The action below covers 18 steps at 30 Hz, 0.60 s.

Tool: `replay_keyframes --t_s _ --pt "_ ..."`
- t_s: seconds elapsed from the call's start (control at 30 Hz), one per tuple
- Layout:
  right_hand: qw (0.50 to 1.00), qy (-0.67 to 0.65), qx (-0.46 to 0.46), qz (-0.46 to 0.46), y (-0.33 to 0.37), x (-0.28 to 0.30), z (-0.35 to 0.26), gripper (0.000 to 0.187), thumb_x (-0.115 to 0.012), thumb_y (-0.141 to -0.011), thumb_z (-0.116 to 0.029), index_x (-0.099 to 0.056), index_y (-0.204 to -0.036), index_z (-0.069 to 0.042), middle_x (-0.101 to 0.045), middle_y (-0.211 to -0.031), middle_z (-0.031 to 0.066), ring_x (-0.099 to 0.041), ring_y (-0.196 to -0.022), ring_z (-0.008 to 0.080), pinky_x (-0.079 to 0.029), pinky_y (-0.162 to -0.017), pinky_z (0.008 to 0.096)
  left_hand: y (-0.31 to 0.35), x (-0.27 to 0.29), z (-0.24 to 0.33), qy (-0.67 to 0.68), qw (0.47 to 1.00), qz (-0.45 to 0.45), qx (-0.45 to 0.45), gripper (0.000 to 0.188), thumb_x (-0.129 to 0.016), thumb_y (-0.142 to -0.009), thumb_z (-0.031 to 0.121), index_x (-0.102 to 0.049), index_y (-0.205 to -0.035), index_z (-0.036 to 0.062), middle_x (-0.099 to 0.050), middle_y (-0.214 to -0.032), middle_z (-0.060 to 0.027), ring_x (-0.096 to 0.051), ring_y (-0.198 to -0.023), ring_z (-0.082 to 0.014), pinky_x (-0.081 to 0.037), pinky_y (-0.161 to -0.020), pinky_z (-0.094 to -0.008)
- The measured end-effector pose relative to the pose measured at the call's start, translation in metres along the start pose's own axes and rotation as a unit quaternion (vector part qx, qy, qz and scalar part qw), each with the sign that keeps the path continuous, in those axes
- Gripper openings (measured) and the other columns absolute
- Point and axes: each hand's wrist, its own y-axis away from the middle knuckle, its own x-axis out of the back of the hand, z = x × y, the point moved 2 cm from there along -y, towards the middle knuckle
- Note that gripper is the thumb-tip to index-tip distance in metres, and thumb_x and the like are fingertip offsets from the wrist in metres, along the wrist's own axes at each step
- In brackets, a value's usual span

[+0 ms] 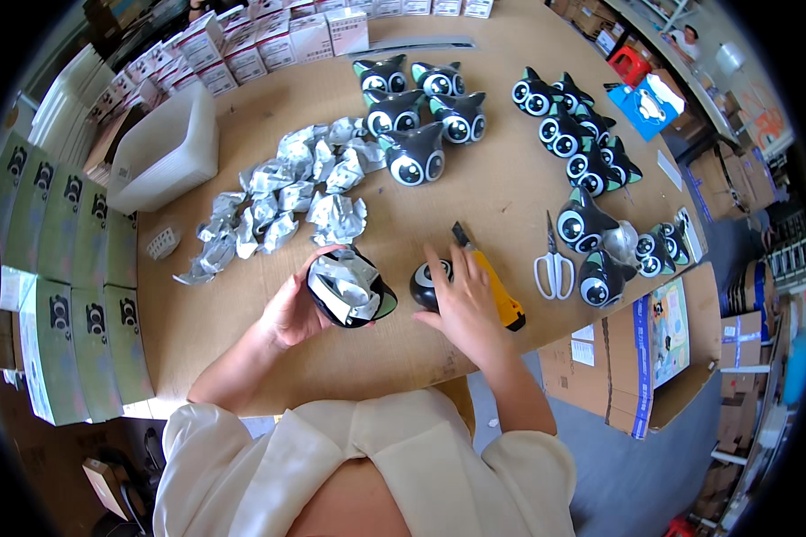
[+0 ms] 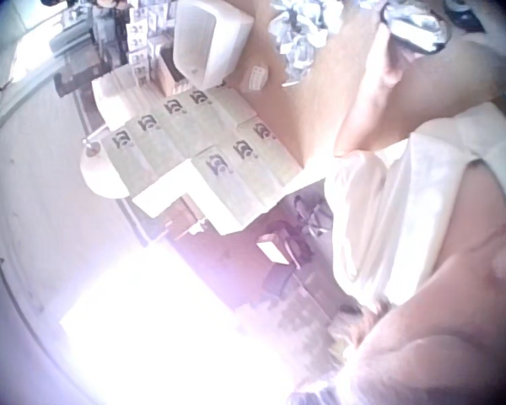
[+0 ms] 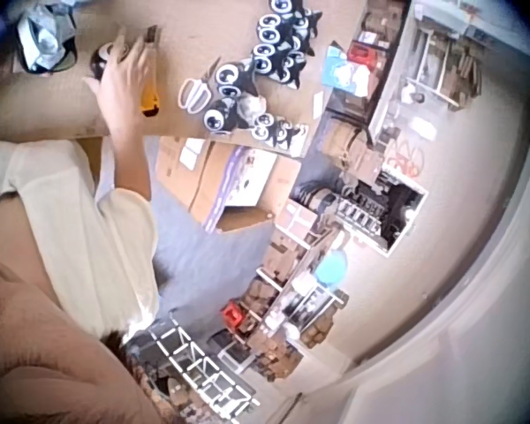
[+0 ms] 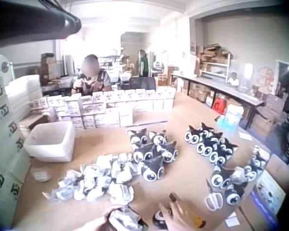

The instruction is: The person repeatedly picks up small black cat-shaped objects, uses a yellow utility knife to cut away plastic or tape, and wipes each item with a white cloth. Finished items are placed on the table among others. The person handles each object one at a time, rotating it to clean different sides.

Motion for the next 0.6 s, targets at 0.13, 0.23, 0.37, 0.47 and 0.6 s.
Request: replay_keyframes --t_s 0.13,0.23,0.37,0.47,0.6 --pt "0.947 -0.264 0.183 -0.003 -0.021 0.035 -0.034 0.109 -0.087 -0.066 -0.03 -0.022 -0.152 -0.012 -0.023 -0.151 0.0222 -0.028 -0.139 0.0425 -0.031 -0.111 0.0496 0.017 0.009 -0.001 -0.033 0.999 0.024 0.02 0.085 -0.078 -0.076 0.043 -0.031 -0.143 0.018 -0.047 -0.136 -0.0127 -0.051 -0.126 -0.0304 -0.048 -0.1 -0.0493" --pt "0.922 -0.261 0.281 -0.051 -0.032 0.036 -0.076 0.11 -0.087 -0.064 -0.029 -0.022 -0.152 -0.012 -0.02 -0.152 0.0195 -0.029 -0.138 0.0411 -0.032 -0.111 0.0491 0.029 0.008 -0.001 -0.055 0.997 0.058 0.004 0.086 -0.079 -0.077 0.031 -0.028 -0.145 0.0137 -0.048 -0.135 -0.0147 -0.051 -0.125 -0.0303 -0.047 -0.102 -0.0484" --pt "0.891 -0.291 0.343 -0.065 -0.043 0.012 -0.094 0.094 -0.087 -0.066 -0.022 -0.036 -0.143 -0.006 -0.038 -0.146 0.0167 -0.036 -0.137 0.0363 -0.037 -0.109 0.0434 0.041 0.01 0.005 -0.078 0.996 0.041 0.02 0.089 -0.078 -0.076 0.015 -0.025 -0.148 0.0105 -0.047 -0.134 -0.0123 -0.05 -0.126 -0.0272 -0.047 -0.102 -0.0433" --pt "0.868 -0.379 0.306 -0.095 -0.045 0.005 -0.103 0.085 -0.086 -0.067 -0.015 -0.042 -0.139 -0.004 -0.047 -0.139 0.0146 -0.044 -0.132 0.0342 -0.041 -0.106 0.0419 0.06 0.007 0.014 -0.095 0.994 0.054 0.017 0.084 -0.076 -0.075 0.01 -0.029 -0.145 0.0103 -0.046 -0.134 -0.0115 -0.049 -0.126 -0.0263 -0.047 -0.1 -0.0425" --pt "0.849 -0.415 0.318 -0.083 -0.052 -0.009 -0.12 0.074 -0.083 -0.068 -0.007 -0.045 -0.132 -0.004 -0.054 -0.128 0.0143 -0.056 -0.118 0.0294 -0.047 -0.097 0.0364 0.082 0.028 0.014 -0.02 0.997 0.078 0.005 0.077 -0.073 -0.076 0.011 -0.034 -0.142 0.0105 -0.046 -0.133 -0.0103 -0.049 -0.124 -0.0261 -0.047 -0.1 -0.0427"
